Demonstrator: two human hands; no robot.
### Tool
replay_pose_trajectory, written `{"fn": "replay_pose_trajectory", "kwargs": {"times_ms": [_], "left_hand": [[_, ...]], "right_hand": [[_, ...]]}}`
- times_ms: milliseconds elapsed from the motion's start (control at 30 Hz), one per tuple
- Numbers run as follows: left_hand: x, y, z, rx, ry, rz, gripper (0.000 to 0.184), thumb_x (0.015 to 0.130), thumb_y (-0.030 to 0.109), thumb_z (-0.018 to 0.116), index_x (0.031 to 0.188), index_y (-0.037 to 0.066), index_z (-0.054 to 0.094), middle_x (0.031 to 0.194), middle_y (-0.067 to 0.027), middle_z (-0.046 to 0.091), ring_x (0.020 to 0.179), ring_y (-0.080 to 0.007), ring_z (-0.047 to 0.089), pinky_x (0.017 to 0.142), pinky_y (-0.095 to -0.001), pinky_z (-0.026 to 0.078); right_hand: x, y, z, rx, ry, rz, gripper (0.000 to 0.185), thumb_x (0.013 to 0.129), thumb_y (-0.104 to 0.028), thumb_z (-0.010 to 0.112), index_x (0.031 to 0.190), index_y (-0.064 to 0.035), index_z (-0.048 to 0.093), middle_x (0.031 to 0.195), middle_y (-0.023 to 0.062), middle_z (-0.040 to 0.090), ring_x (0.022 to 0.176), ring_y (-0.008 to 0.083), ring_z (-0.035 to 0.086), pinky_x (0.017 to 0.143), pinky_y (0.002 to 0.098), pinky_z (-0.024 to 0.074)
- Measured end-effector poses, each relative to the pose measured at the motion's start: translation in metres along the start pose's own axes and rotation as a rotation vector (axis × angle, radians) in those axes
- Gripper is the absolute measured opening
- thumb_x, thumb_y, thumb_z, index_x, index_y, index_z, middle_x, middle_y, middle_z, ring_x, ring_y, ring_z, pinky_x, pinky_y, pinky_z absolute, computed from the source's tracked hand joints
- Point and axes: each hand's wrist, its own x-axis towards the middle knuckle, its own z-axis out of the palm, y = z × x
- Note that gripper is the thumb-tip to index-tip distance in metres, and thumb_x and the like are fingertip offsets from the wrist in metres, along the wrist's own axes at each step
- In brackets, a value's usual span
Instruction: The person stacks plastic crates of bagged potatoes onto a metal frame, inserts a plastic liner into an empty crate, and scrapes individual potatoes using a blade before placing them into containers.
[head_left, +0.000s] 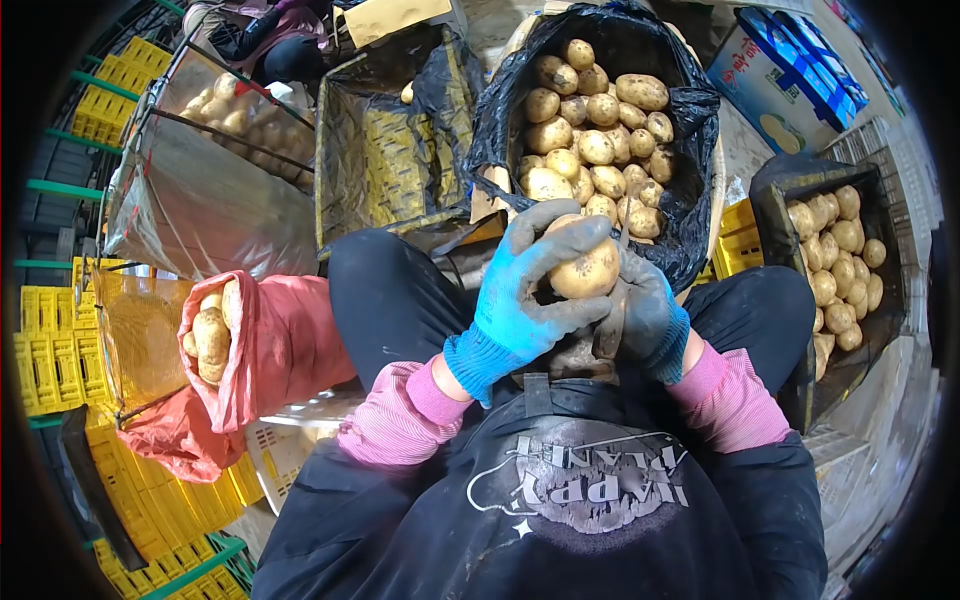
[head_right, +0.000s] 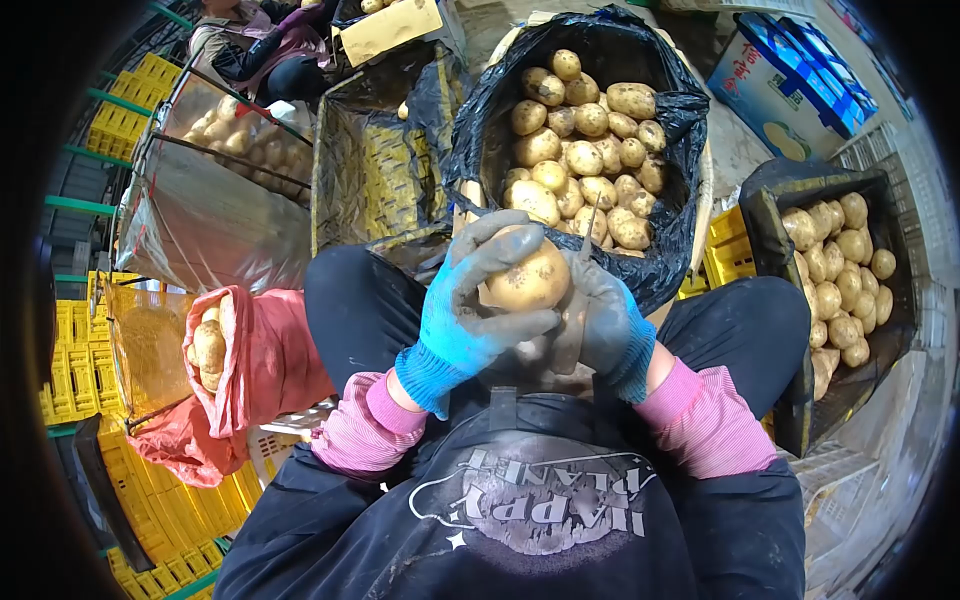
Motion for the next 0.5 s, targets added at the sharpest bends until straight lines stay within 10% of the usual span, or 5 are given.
{"fn": "replay_pose_trajectory", "kwargs": {"times_ms": [233,333,500], "left_hand": [[-0.004,0.001,0.0,-0.158,-0.016,0.045,0.05,0.069,0.008,0.082,0.116,0.008,0.066,0.141,-0.0168,0.044,0.125,-0.0307,0.05,0.103,-0.0386,0.042],[0.009,0.003,-0.013,-0.909,0.146,-0.389,0.064,0.075,0.005,0.077,0.132,0.004,0.049,0.132,-0.0092,0.051,0.121,-0.0221,0.051,0.103,-0.0362,0.044],[0.095,-0.069,-0.124,-0.406,0.049,-0.617,0.052,0.086,0.017,0.07,0.132,0.006,0.049,0.108,-0.0076,0.061,0.092,-0.0166,0.063,0.081,-0.0281,0.053]], "right_hand": [[-0.004,0.002,0.014,-0.193,0.085,-0.106,0.043,0.101,-0.033,0.045,0.128,-0.0002,0.049,0.12,0.0173,0.059,0.104,0.0274,0.062,0.087,0.0376,0.0536],[-0.011,-0.02,0.011,-0.634,0.156,-0.105,0.035,0.1,-0.031,0.046,0.117,-0.0013,0.055,0.103,0.0136,0.064,0.088,0.0227,0.063,0.077,0.0337,0.0531],[-0.033,-0.118,0.061,-0.796,0.375,-0.635,0.026,0.095,-0.027,0.055,0.102,-0.0021,0.061,0.086,0.0054,0.061,0.071,0.0102,0.055,0.064,0.022,0.0461]]}}
